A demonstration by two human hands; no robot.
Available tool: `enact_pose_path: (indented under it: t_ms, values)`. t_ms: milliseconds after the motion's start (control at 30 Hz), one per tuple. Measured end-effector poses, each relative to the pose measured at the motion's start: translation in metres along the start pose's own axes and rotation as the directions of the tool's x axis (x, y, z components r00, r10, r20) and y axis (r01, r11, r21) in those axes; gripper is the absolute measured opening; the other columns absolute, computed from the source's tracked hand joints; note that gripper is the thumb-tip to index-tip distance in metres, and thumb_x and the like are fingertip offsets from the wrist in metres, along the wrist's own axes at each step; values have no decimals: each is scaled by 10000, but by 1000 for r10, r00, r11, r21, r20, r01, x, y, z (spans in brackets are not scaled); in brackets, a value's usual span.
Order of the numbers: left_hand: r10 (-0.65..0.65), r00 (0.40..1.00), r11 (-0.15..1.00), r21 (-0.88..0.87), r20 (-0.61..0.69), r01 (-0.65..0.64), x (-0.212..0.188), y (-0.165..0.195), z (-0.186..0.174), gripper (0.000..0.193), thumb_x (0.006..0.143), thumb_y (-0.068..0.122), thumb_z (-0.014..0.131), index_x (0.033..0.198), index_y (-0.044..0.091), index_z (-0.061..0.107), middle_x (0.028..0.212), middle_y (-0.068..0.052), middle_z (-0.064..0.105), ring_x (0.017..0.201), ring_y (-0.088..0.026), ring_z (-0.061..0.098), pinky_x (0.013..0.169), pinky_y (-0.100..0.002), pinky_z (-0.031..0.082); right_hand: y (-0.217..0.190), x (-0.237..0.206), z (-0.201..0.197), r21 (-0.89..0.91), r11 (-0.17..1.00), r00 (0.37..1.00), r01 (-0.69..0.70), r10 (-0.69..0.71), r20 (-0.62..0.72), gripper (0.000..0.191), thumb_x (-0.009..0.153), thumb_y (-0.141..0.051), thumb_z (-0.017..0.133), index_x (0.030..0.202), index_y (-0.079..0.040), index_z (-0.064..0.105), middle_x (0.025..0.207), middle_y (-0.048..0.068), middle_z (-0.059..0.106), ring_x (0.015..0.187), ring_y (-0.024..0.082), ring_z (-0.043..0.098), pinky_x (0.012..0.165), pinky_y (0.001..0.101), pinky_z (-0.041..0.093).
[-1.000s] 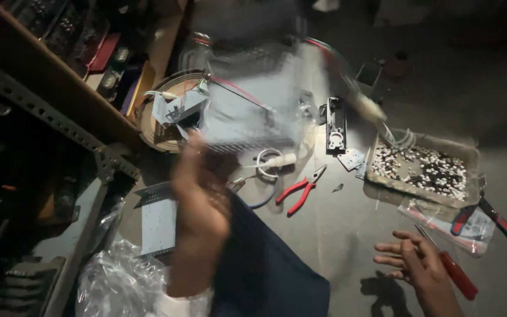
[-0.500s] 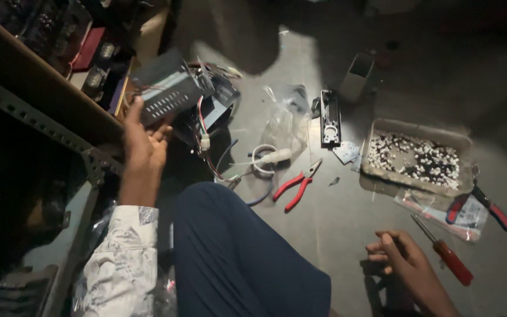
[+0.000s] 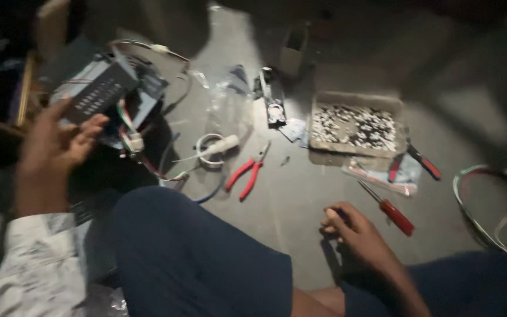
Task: The person assembles an electrical device by inserting a metal bracket into a metal housing, connecting multiple colored wires to terminals, and securing the bracket with a screwdriver. The person then flips the housing to inspect the front panel.
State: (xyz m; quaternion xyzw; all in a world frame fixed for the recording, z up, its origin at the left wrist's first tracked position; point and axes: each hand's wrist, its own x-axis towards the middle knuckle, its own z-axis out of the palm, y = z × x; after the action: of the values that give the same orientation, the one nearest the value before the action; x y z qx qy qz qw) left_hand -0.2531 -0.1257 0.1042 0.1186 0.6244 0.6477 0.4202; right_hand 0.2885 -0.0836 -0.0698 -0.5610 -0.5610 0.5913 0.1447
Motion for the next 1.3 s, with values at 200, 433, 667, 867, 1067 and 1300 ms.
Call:
enact_pose_path:
  t_ms: [200,433,667,867,1067,1300]
  values:
    - [-8,988,998,-66,-156,-2,-2,-2,-12,517,1033,201,624,1372,-111,390,1155,-241,751,974,-270,817,841,-307,609,-18,-6,1,-7,1000,1000,15,-15,9,336,955,-336,610,1164,-80,669,965,45,776,866,135,722,681,289,544]
    - [427,871,898,226,-245,-377,-73,-37,50,372,1022,183,564,1347,36,457,1043,-141,705,854,-229,743,716,-313,624,-33,-14,-15,-239,959,971,150,-189,-148,284,967,-321,610,1079,-73,692,886,66,784,780,135,747,692,295,574]
    - [484,798,693,399,359,-600,-93,-83,175,202,994,135,641,1164,31,673,924,-65,751,801,-121,754,718,-269,618,-40,-13,-21,-460,873,901,162,-321,-291,261,957,-294,641,1065,-69,719,882,111,762,713,249,724,672,366,556]
    - [335,721,395,605,606,-691,-87,-223,258,394,877,237,718,1244,108,659,992,-127,743,827,-307,730,752,-446,566,-33,1,-45,-496,831,687,250,-514,-514,216,1005,-213,638,1090,-27,706,981,155,726,834,283,717,734,385,549]
    - [185,673,314,606,716,-731,-70,-270,272,905,831,219,742,1580,81,255,1065,-207,688,896,-427,681,798,-523,528,-32,59,-98,-579,801,493,150,-569,-658,205,1029,-142,622,1136,22,682,1070,232,666,893,344,678,777,407,547]
    - [171,677,536,509,716,-674,-43,-276,278,862,811,222,771,1536,105,319,1164,-225,688,1043,-428,665,889,-506,518,-32,138,-136,-497,851,427,172,-519,-740,226,1012,-202,704,1058,17,735,971,181,744,893,290,739,802,399,565]
